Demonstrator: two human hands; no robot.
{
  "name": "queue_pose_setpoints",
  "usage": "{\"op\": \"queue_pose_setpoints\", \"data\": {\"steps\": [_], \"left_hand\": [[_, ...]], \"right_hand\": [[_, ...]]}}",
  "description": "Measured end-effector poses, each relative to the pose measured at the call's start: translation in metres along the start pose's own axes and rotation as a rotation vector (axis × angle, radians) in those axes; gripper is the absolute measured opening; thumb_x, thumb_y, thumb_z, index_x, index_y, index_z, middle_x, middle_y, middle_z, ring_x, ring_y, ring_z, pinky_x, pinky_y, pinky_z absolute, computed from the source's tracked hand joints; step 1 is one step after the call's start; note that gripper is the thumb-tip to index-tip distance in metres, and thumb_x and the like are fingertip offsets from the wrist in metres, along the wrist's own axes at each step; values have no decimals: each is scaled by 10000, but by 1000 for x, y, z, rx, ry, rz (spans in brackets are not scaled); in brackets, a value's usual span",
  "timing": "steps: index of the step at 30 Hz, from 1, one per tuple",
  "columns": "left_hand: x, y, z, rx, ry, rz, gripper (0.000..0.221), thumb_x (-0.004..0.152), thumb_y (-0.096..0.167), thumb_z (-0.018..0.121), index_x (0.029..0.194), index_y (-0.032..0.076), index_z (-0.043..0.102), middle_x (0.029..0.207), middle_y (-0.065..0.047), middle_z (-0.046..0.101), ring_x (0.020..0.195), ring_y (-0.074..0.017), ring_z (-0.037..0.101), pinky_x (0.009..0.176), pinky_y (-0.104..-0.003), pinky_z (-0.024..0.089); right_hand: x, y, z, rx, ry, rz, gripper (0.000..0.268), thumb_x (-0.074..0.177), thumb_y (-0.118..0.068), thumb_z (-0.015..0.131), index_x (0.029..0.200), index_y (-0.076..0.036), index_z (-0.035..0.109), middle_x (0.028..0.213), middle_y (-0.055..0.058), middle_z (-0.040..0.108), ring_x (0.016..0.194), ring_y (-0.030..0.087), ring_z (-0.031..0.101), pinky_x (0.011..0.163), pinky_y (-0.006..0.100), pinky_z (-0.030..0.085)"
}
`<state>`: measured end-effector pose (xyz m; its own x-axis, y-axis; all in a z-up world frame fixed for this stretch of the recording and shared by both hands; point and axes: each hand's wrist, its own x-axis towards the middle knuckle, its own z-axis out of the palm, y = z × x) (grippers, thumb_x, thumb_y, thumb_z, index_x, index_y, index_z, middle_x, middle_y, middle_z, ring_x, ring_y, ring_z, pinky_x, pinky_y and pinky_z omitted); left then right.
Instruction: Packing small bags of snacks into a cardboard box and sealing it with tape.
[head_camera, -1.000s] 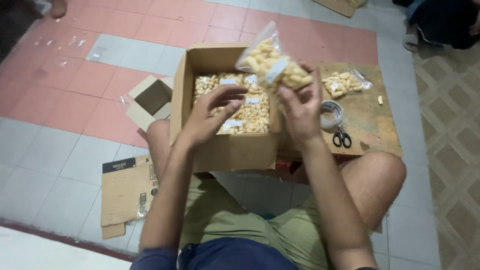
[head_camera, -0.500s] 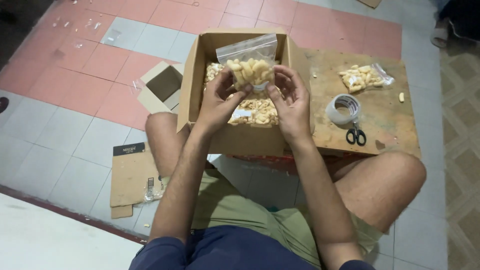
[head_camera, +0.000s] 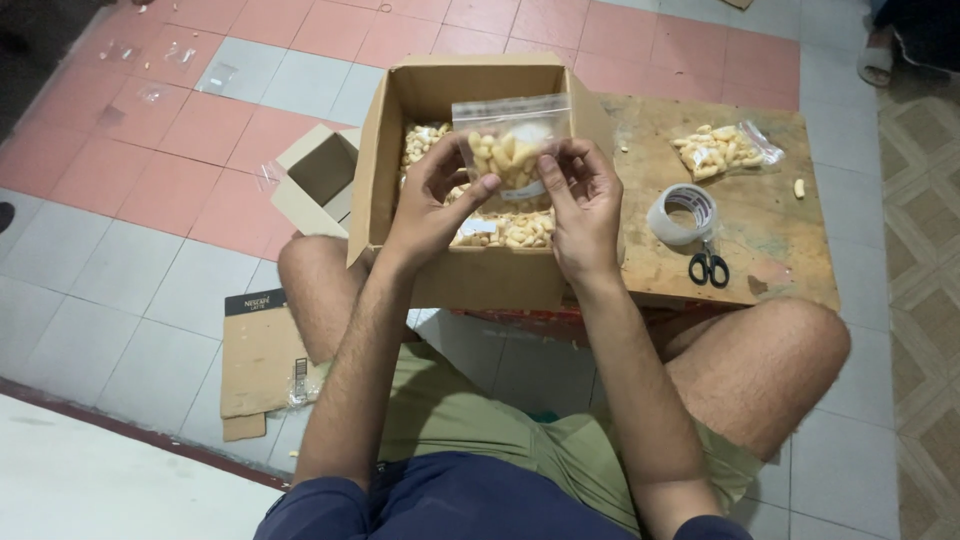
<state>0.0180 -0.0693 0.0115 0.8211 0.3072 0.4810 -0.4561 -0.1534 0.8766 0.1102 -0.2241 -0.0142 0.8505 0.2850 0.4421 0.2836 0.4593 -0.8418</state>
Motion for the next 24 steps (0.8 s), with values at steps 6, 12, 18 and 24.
{"op": "queue_pose_setpoints", "data": {"steps": [6,12,18,24], "left_hand": [[0,-2,-1,0,35,-4,280,1007,127,826,1266,93,726,1153,-37,753,1111,-159,714,944,-402,606],[-1,4,-1,13,60,0,205,1028,158,804,1208,98,727,1064,-12,722,1066,-137,698,916,-392,601],[-1,22,5,9,66,14,229,1028,182,810,1218,112,703,1086,-4,701,1056,-132,689,897,-382,602],[-1,11,3,-7,74,-5,228,1021,189,814,1199,107,697,1026,3,664,1029,-132,696,885,-371,599]], "right_hand": [[-1,-12,2,-81,-28,3,120,1056,-150,765,1160,-101,728,1068,8,726,1018,61,661,958,254,567],[-1,-13,3,-60,-102,-13,216,1029,-119,791,1232,-80,730,1145,40,743,1069,91,662,989,271,558],[0,-7,-1,-1,-61,-13,156,1060,-73,715,1216,-74,722,1127,35,726,1078,91,663,992,274,568],[1,0,-2,16,-46,-1,117,1055,-86,730,1172,-85,720,1117,45,723,1076,108,668,986,277,563]]}}
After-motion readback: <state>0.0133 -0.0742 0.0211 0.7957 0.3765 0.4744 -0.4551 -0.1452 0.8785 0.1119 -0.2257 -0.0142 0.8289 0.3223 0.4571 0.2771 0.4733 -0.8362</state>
